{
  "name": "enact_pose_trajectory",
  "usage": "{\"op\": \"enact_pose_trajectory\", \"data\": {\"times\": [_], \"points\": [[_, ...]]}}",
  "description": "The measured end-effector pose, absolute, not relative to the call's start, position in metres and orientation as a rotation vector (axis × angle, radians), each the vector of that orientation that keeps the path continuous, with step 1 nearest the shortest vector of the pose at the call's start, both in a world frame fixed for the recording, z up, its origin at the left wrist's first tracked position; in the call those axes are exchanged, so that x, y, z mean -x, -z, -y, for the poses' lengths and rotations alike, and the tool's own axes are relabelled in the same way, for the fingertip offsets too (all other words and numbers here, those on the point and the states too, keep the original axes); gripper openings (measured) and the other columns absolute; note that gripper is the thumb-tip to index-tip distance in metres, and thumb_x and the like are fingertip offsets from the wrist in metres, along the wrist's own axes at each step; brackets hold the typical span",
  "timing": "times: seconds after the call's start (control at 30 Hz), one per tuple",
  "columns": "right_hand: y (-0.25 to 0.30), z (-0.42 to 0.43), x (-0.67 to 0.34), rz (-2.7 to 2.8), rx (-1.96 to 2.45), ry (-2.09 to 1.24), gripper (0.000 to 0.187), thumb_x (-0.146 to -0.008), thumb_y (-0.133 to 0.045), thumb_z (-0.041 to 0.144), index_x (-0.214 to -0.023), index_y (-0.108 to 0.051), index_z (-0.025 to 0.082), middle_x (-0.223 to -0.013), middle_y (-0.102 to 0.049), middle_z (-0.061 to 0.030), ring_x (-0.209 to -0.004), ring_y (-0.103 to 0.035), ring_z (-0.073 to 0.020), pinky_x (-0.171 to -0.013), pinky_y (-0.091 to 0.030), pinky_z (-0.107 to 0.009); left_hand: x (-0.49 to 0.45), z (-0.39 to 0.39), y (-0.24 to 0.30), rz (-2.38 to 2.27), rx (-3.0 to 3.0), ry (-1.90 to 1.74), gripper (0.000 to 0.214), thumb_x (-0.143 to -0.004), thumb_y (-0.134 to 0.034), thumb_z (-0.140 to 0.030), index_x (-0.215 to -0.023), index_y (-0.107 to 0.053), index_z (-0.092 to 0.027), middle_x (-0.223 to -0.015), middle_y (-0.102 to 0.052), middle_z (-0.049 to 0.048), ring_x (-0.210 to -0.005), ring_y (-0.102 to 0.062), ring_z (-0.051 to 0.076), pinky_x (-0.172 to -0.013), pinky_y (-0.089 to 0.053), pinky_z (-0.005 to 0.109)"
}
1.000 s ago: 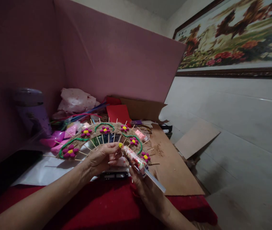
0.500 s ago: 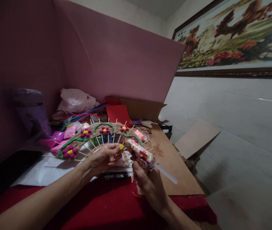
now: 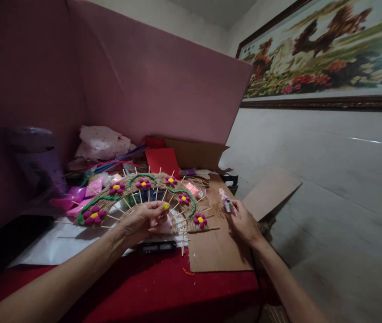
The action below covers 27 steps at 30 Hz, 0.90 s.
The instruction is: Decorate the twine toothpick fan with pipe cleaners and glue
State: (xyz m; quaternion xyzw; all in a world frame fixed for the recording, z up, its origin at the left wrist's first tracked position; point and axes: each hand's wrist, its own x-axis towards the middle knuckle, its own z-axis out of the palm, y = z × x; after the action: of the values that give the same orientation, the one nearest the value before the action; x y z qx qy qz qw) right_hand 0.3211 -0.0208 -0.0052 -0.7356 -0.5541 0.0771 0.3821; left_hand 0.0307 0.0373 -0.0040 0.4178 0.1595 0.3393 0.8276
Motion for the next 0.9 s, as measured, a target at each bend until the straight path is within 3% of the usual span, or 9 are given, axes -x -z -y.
{"op": "enact_pose_trajectory", "data": {"times": [0.17, 0.33, 0.57, 0.73, 0.9], "points": [[0.015, 0.003, -0.346, 1.497, 2.250, 0.072, 0.047, -0.080, -0.045, 0.050, -0.115, -0.051, 0.020, -0.098, -0.066, -0.0107, -0.088, -0.062, -0.0275, -0.066, -0.041, -0.032, -0.031, -0.038, 0.005, -0.323, -0.906, -0.732, 0.022, -0.070, -0.069, -0.026, -0.069, -0.051, -0.013, -0.054, -0.041, -0.0044, -0.041, -0.027, 0.002, -0.041, -0.018, 0.019], [0.024, -0.013, -0.355, 1.581, 2.274, 0.216, 0.043, -0.081, -0.045, 0.043, -0.115, -0.052, 0.018, -0.112, -0.061, -0.0142, -0.095, -0.060, -0.0295, -0.069, -0.040, -0.033, -0.030, -0.037, 0.004, -0.332, -0.909, -0.732, 0.021, -0.071, -0.069, -0.027, -0.071, -0.053, -0.012, -0.054, -0.042, -0.0042, -0.041, -0.027, 0.002, -0.041, -0.018, 0.019], [0.029, -0.026, -0.357, 1.796, 2.018, 0.051, 0.039, -0.075, -0.052, 0.033, -0.111, -0.056, 0.018, -0.106, -0.065, -0.0090, -0.092, -0.061, -0.0244, -0.074, -0.044, -0.031, -0.032, -0.036, 0.004, -0.348, -0.908, -0.743, 0.019, -0.072, -0.067, -0.024, -0.070, -0.053, -0.011, -0.054, -0.042, -0.0035, -0.042, -0.031, 0.003, -0.041, -0.018, 0.019], [0.030, -0.032, -0.358, 1.980, 1.817, -0.025, 0.042, -0.076, -0.050, 0.035, -0.111, -0.059, 0.014, -0.110, -0.063, -0.0103, -0.100, -0.058, -0.0222, -0.084, -0.044, -0.032, -0.032, -0.035, 0.004, -0.349, -0.917, -0.748, 0.019, -0.073, -0.067, -0.025, -0.070, -0.054, -0.012, -0.051, -0.042, -0.0038, -0.041, -0.032, 0.003, -0.040, -0.018, 0.019], [0.023, -0.032, -0.367, 2.078, 1.756, 0.005, 0.042, -0.078, -0.050, 0.042, -0.108, -0.064, 0.016, -0.096, -0.065, -0.0103, -0.089, -0.060, -0.0225, -0.078, -0.046, -0.034, -0.032, -0.037, 0.006, -0.362, -0.925, -0.745, 0.018, -0.073, -0.067, -0.025, -0.072, -0.055, -0.012, -0.052, -0.041, -0.0041, -0.043, -0.031, 0.003, -0.041, -0.019, 0.018]]}}
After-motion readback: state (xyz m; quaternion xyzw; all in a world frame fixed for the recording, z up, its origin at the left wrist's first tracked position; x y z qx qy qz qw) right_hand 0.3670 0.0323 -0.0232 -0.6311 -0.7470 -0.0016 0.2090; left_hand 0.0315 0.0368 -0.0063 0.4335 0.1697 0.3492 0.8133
